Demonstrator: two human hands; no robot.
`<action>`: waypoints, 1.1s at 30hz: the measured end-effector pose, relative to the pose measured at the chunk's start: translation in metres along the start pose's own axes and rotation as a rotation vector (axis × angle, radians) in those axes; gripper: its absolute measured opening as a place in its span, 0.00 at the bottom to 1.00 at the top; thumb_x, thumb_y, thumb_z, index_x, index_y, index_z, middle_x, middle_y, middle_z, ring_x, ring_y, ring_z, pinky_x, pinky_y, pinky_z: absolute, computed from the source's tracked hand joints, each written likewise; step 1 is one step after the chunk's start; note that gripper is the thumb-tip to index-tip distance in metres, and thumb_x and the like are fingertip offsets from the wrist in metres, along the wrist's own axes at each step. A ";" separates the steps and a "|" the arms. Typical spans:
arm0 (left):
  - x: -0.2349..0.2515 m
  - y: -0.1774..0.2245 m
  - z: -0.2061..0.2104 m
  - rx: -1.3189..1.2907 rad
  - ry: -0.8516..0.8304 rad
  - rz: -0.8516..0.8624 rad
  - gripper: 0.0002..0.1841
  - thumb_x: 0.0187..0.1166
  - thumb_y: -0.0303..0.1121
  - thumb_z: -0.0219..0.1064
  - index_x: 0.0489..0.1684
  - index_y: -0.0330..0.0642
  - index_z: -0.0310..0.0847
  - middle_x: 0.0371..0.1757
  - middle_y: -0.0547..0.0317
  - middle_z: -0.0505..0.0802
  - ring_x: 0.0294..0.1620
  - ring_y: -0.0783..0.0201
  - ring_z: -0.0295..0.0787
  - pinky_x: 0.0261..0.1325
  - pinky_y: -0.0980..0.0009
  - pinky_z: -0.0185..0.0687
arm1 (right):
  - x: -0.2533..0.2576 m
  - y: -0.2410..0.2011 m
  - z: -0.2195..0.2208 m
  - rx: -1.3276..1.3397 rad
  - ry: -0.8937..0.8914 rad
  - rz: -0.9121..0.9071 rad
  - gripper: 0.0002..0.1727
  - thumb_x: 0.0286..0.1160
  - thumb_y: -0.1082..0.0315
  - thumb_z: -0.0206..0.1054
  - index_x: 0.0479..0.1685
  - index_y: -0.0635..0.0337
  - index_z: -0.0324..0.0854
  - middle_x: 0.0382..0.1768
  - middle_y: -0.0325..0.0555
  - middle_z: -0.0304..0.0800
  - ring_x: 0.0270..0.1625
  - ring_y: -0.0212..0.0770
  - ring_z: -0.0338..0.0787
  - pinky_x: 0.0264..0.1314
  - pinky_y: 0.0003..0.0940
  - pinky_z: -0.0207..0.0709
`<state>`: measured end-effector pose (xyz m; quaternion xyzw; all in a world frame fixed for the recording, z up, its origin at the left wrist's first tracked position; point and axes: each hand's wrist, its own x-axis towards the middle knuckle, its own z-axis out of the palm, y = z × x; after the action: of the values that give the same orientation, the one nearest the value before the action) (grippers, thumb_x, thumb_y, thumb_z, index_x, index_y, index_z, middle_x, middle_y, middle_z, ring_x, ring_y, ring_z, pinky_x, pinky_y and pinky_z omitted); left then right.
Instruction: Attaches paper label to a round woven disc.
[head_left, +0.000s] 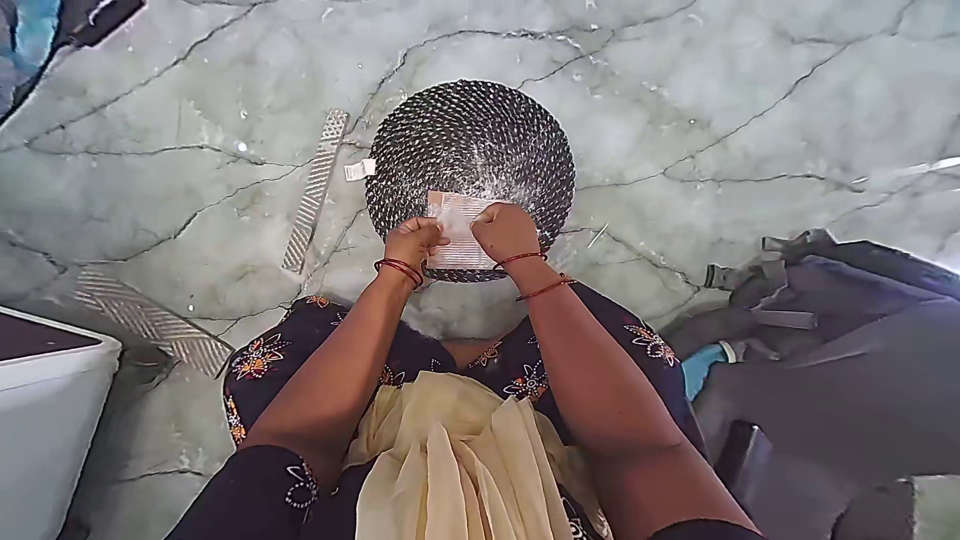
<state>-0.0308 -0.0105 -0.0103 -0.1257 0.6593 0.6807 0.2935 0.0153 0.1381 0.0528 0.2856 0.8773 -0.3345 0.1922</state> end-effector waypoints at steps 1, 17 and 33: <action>0.000 0.001 0.000 0.021 0.004 0.021 0.02 0.83 0.23 0.66 0.45 0.33 0.83 0.35 0.57 0.92 0.34 0.67 0.91 0.44 0.70 0.89 | 0.000 0.000 -0.001 -0.035 0.010 -0.002 0.15 0.84 0.61 0.60 0.50 0.62 0.89 0.51 0.61 0.92 0.59 0.60 0.90 0.57 0.65 0.77; 0.049 -0.019 0.036 0.583 0.070 -0.124 0.14 0.82 0.31 0.66 0.60 0.33 0.85 0.42 0.49 0.95 0.32 0.62 0.92 0.39 0.64 0.89 | 0.011 0.023 -0.030 0.363 0.406 -0.006 0.34 0.87 0.62 0.59 0.90 0.67 0.59 0.82 0.61 0.73 0.79 0.54 0.80 0.80 0.49 0.72; 0.026 0.020 0.000 1.129 -0.105 -0.031 0.29 0.89 0.44 0.62 0.77 0.26 0.75 0.69 0.26 0.86 0.74 0.32 0.82 0.78 0.33 0.70 | 0.006 0.008 -0.018 -0.185 0.075 0.033 0.25 0.85 0.69 0.60 0.81 0.58 0.73 0.65 0.67 0.88 0.69 0.68 0.87 0.64 0.69 0.78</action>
<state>-0.0625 -0.0040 -0.0083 0.0751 0.9037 0.2236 0.3573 0.0133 0.1583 0.0584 0.2935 0.9061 -0.2378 0.1902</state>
